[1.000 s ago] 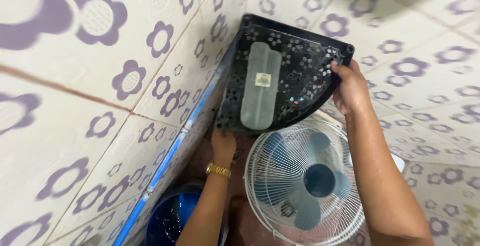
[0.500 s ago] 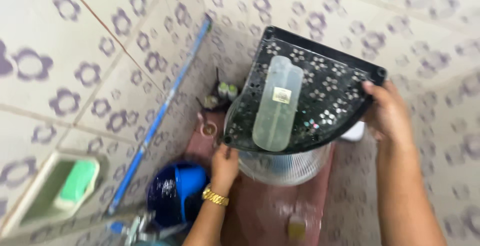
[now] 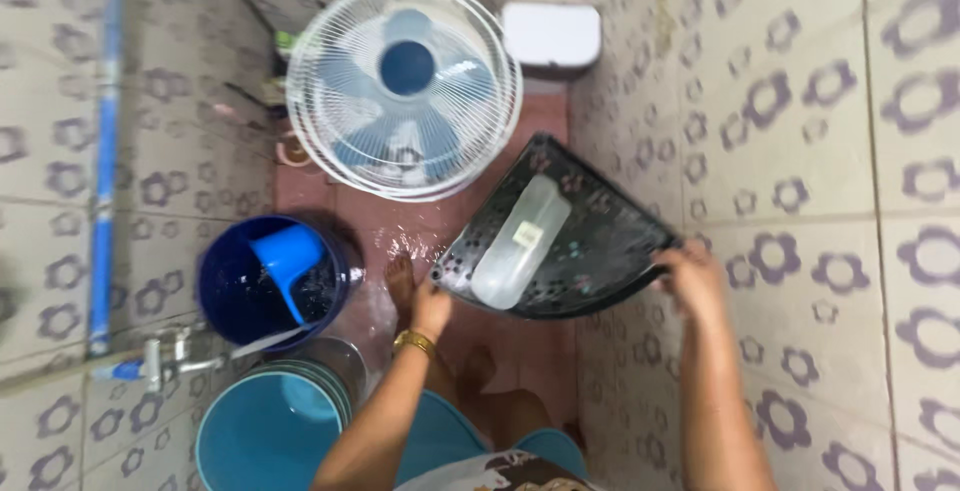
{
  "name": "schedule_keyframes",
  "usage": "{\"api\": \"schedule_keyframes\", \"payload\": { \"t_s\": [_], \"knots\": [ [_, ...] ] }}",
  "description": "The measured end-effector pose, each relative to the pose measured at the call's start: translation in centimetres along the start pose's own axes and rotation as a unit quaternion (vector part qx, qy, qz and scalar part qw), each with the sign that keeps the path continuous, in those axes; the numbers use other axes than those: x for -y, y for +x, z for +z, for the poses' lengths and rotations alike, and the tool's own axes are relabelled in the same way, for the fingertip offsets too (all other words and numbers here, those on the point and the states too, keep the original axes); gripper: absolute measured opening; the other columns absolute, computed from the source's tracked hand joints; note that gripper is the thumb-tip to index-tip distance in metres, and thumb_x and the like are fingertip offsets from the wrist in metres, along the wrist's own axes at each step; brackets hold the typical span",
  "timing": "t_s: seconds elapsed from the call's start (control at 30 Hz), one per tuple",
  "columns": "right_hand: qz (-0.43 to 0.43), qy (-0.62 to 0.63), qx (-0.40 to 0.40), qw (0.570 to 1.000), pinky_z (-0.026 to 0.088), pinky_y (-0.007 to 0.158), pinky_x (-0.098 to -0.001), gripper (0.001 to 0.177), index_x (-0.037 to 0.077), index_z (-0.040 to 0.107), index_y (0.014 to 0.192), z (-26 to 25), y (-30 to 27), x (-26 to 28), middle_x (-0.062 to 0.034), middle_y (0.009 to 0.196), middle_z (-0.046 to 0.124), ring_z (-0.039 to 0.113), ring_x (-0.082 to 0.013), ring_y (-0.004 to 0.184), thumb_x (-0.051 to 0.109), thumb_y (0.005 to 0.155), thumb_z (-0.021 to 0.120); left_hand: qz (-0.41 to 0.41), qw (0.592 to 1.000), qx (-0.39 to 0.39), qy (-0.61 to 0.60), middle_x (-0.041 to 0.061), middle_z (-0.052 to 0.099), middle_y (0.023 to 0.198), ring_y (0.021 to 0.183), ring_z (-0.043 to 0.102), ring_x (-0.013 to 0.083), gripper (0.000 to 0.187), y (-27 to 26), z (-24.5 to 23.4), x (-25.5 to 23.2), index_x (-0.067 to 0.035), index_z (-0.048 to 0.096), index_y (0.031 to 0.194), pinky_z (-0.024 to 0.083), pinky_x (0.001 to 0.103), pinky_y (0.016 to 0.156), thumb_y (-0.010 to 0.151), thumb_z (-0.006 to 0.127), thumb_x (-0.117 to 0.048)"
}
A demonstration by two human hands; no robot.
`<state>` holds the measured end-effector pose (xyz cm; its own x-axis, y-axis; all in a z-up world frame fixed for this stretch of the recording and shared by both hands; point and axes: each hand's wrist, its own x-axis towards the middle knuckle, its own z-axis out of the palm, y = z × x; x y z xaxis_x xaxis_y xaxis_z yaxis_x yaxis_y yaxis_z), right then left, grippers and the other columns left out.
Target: The person washes disassembled electric fan parts, including the front grille, blades, and rear grille, using a blue scoop to pour water from a bucket. The person also rinses a black plastic wall-mounted shelf unit and places it back against the wall.
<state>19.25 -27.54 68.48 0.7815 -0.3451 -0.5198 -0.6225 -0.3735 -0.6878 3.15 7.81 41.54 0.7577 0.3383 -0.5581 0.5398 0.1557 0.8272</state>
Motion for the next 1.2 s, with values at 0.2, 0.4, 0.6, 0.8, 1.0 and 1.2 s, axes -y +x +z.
{"api": "schedule_keyframes", "payload": {
  "t_s": [0.2,0.4,0.6,0.8,1.0,1.2],
  "knots": [
    [0.043,0.038,-0.011,0.998,0.05,0.054,-0.0365,0.025,-0.002,0.068,0.103,2.9,1.0,-22.1,-0.0145,0.08,0.066,0.06,-0.0253,0.064,0.005,0.08,0.065,0.286,0.839,-0.082,0.455,0.017,0.073,0.113,0.107,0.065,0.0362,0.037,2.5,-0.4,8.2,-0.024,0.077,0.108,0.046,0.047,0.098,0.074,0.07,-0.009],
    [0.256,0.306,-0.079,0.914,0.048,0.053,-0.037,0.045,0.011,0.057,0.129,6.1,-5.4,-40.1,-0.012,0.105,0.061,0.057,-0.0288,0.078,-0.006,0.088,0.052,0.12,0.894,0.047,0.428,0.016,0.07,0.117,0.118,0.063,0.0291,0.029,4.5,2.0,16.5,-0.032,0.078,0.111,0.045,0.034,0.109,0.086,0.076,-0.018],
    [0.269,0.432,-0.12,0.852,0.06,0.084,-0.05,0.046,0.004,0.05,0.131,8.4,-7.6,-50.2,-0.0181,0.123,0.061,0.064,-0.0359,0.105,-0.011,0.088,0.047,-0.003,0.912,0.211,0.351,0.018,0.07,0.12,0.116,0.065,0.0306,0.037,7.5,7.6,25.7,-0.024,0.072,0.122,0.048,0.036,0.103,0.087,0.066,-0.013],
    [0.273,0.456,-0.161,0.832,0.057,0.088,-0.0552,0.062,0.013,0.045,0.14,12.9,-5.0,-53.4,-0.0143,0.133,0.056,0.059,-0.0349,0.114,-0.013,0.084,0.044,0.075,0.88,0.217,0.417,0.02,0.07,0.122,0.114,0.066,0.0337,0.037,8.9,8.4,29.5,-0.015,0.069,0.125,0.051,0.038,0.099,0.089,0.061,-0.014],
    [0.199,0.494,-0.146,0.834,0.054,0.099,-0.053,0.059,0.007,0.044,0.151,15.8,-3.0,-51.4,-0.0153,0.141,0.054,0.057,-0.0339,0.121,-0.007,0.094,0.053,-0.035,0.833,0.237,0.499,0.019,0.072,0.121,0.118,0.066,0.0357,0.031,10.4,3.5,27.7,-0.013,0.072,0.124,0.052,0.04,0.102,0.098,0.063,-0.026],
    [0.162,-0.154,-0.353,0.909,0.048,0.101,-0.0511,0.058,-0.004,0.053,0.136,15.8,-2.3,-46.0,-0.0269,0.129,0.058,0.056,-0.0421,0.117,0.009,0.086,0.079,0.059,0.937,0.138,0.314,0.019,0.071,0.118,0.111,0.067,0.0329,0.034,8.4,-2.4,23.4,-0.009,0.068,0.123,0.052,0.04,0.098,0.091,0.07,-0.019]
  ]
}}
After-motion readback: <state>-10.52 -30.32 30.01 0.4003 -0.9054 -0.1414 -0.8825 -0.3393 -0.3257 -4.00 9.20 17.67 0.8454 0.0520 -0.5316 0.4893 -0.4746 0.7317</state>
